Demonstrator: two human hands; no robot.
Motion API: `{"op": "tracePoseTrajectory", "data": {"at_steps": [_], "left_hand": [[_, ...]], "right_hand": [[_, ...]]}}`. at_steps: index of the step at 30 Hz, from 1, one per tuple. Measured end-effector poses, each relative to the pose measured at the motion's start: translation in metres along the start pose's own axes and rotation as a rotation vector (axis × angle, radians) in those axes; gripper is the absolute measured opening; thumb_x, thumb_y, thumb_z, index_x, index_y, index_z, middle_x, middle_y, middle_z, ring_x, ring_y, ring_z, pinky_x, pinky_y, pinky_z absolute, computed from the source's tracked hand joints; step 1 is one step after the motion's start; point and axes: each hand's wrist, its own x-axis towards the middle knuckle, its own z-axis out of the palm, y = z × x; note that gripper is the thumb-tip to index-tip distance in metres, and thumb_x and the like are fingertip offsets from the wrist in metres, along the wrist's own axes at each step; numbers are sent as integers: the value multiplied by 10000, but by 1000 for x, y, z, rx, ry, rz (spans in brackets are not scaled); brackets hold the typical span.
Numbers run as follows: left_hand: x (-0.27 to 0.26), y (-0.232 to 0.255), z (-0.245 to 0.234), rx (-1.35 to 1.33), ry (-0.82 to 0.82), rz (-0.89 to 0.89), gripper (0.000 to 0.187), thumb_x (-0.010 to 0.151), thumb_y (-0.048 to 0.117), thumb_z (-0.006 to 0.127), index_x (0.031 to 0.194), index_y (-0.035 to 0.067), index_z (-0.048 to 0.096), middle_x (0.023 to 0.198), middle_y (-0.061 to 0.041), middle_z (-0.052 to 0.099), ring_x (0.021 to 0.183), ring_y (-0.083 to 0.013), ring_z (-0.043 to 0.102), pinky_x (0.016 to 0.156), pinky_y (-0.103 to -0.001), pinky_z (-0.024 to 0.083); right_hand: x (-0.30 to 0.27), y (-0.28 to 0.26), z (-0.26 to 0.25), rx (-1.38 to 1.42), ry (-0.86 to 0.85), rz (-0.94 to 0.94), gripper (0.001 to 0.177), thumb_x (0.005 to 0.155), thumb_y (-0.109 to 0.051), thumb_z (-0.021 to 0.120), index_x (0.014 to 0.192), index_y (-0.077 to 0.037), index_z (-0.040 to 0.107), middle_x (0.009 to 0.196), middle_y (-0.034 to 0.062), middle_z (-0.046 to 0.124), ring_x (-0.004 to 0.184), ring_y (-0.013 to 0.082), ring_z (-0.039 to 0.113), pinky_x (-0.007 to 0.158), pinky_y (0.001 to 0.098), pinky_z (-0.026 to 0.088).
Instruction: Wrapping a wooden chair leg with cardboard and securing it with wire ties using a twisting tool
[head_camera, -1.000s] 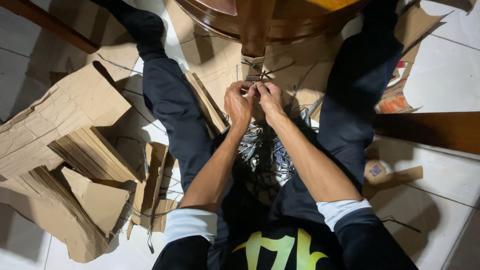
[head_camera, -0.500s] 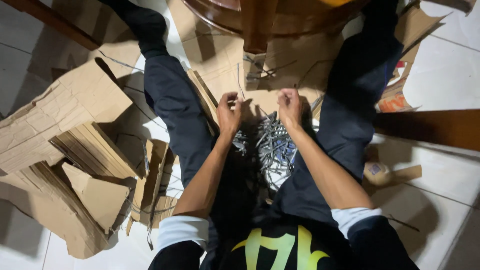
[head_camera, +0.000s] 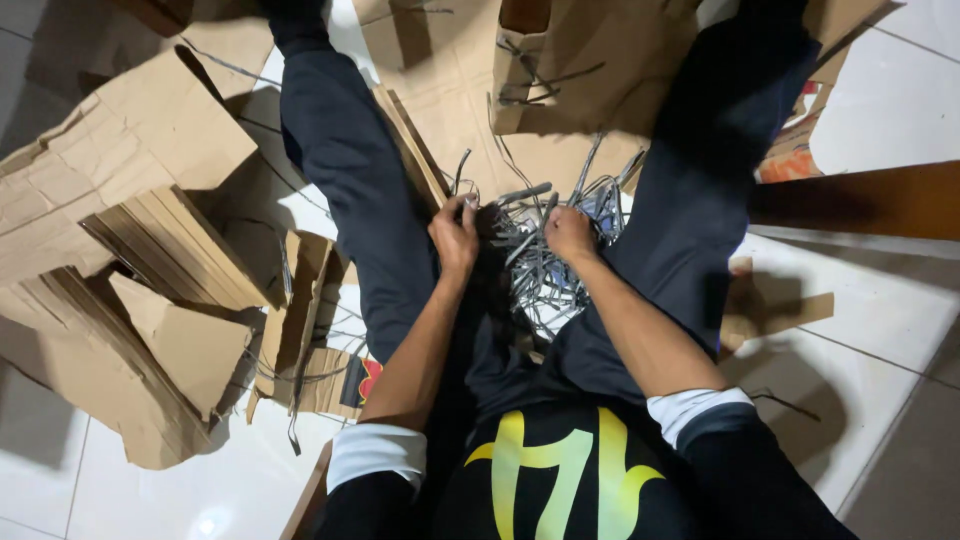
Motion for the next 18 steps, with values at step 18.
{"op": "tracePoseTrajectory", "data": {"at_steps": [18], "left_hand": [[-12, -13, 8, -201, -45, 5, 210, 967, 337, 724, 1131, 219, 782, 1091, -79, 747, 1109, -326, 692, 990, -456, 554]], "right_hand": [[-65, -60, -124, 1198, 240, -151, 119, 1015, -154, 595, 1009, -126, 710, 923, 12, 740, 875, 119, 676, 820, 253, 531]]}}
